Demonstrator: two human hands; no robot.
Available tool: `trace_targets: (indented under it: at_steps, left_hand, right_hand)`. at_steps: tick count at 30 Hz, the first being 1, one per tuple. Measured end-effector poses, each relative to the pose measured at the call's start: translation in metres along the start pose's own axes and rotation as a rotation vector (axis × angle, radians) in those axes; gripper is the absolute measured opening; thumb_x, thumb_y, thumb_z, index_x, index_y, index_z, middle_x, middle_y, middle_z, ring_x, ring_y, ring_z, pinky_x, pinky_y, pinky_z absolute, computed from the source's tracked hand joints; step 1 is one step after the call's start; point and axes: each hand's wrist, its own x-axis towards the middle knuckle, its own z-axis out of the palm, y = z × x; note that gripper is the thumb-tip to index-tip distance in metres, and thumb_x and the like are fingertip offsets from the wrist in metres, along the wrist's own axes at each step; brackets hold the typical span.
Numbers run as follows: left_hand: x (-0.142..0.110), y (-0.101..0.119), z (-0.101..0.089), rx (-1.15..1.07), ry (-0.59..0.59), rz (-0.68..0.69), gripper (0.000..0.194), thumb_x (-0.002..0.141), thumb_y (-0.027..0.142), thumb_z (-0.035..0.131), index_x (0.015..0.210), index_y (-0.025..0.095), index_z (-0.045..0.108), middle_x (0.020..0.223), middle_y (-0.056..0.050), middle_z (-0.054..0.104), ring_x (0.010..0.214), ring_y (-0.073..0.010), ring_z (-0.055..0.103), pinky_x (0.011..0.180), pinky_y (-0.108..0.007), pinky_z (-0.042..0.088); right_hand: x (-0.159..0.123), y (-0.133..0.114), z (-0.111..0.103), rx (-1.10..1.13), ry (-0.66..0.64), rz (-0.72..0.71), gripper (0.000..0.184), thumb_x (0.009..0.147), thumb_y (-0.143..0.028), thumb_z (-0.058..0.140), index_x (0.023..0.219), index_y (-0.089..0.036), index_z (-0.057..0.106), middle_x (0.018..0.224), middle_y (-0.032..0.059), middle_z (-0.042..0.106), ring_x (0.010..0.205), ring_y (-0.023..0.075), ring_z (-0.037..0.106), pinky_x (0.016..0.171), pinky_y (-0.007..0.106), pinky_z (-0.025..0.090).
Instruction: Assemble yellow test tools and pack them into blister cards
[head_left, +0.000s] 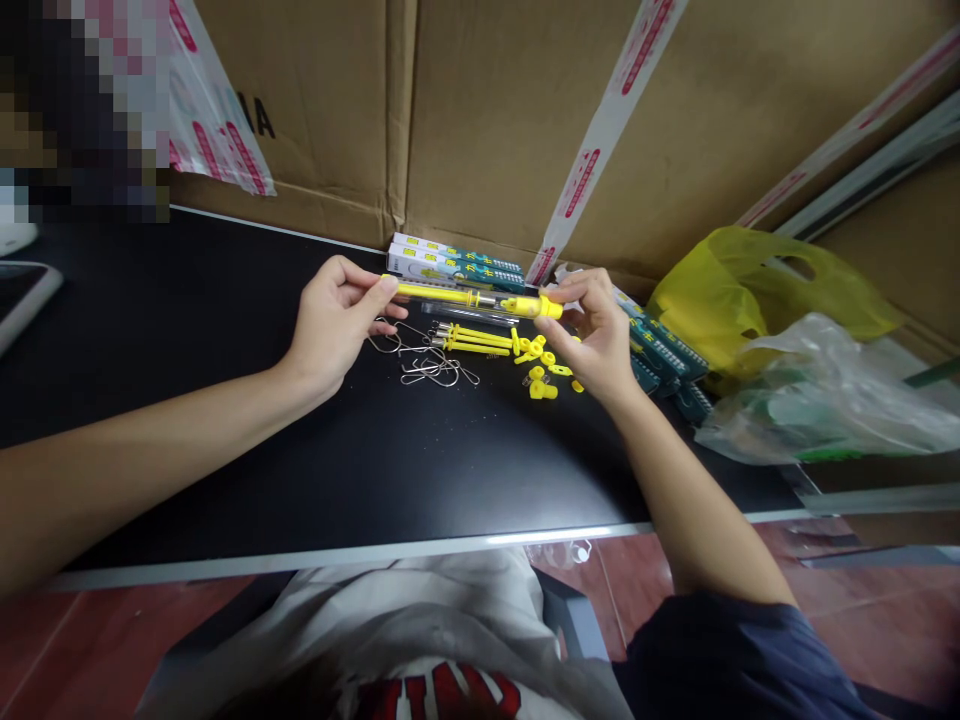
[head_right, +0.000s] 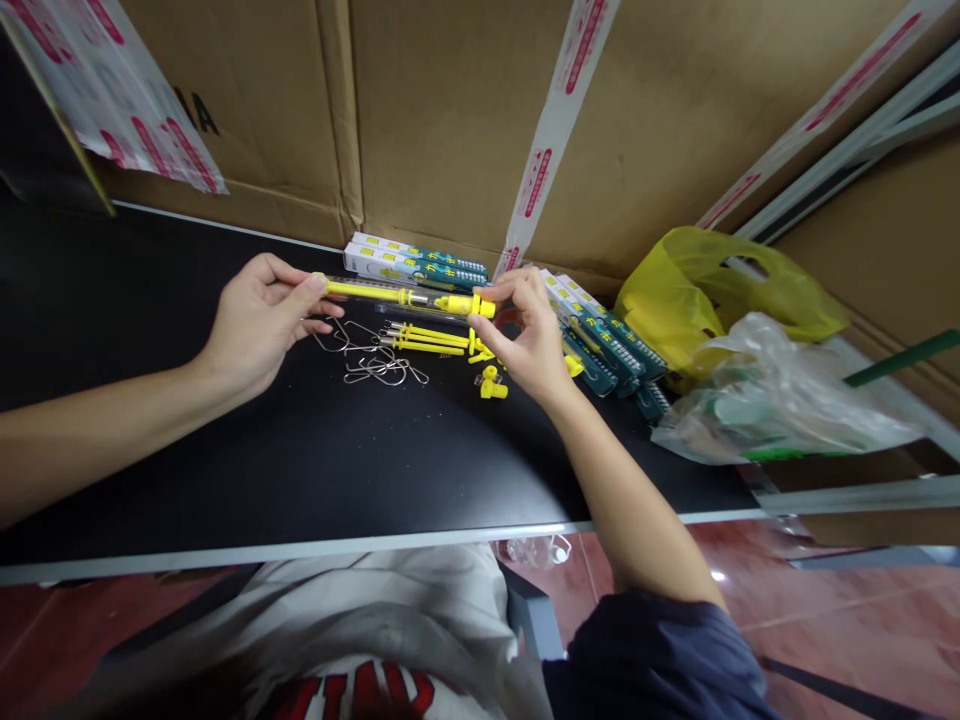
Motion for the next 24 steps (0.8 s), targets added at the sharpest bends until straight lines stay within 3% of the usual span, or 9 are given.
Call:
trace_targets:
  at_steps: [11,17,24]
  left_hand:
    - [-0.0015,0.0014,0.0,0.015,0.004,-0.01,0.025,0.078,0.019,0.074,0.073,0.019,0.049,0.068,0.002,0.067,0.06,-0.0099,0.069,0.048,-0.014,0.052]
    - [-0.0016,0.0019,0.0007,0.02,0.0,-0.019,0.026,0.079,0.019,0.073,0.074,0.019,0.048,0.07,0.002,0.067,0.06,-0.0101,0.069,0.048,-0.015,0.052]
    - [-0.0012,0.0019,0.0002,0.018,0.009,-0.017,0.025,0.079,0.02,0.074,0.073,0.02,0.049,0.07,0.001,0.067,0.061,-0.0102,0.068,0.049,-0.016,0.052]
  right_hand:
    - [-0.0045,0.0071,0.0027,0.035,-0.078,0.009,0.024,0.089,-0.045,0.061,0.102,-0.026,0.055,0.097,0.0034,0.056,0.084,0.0172,0.058,0.072,0.035,0.055]
    - [-0.0069,0.0072,0.0029,0.123,-0.092,0.088,0.03,0.088,-0.05,0.061,0.104,-0.026,0.052,0.098,0.0028,0.056,0.077,0.0157,0.058,0.067,0.034,0.054]
    - [-0.0067,0.0019,0.0046,0.188,-0.141,0.176,0.037,0.082,-0.057,0.064,0.1,-0.028,0.051,0.082,-0.0008,0.05,0.059,0.0122,0.049,0.052,0.029,0.048]
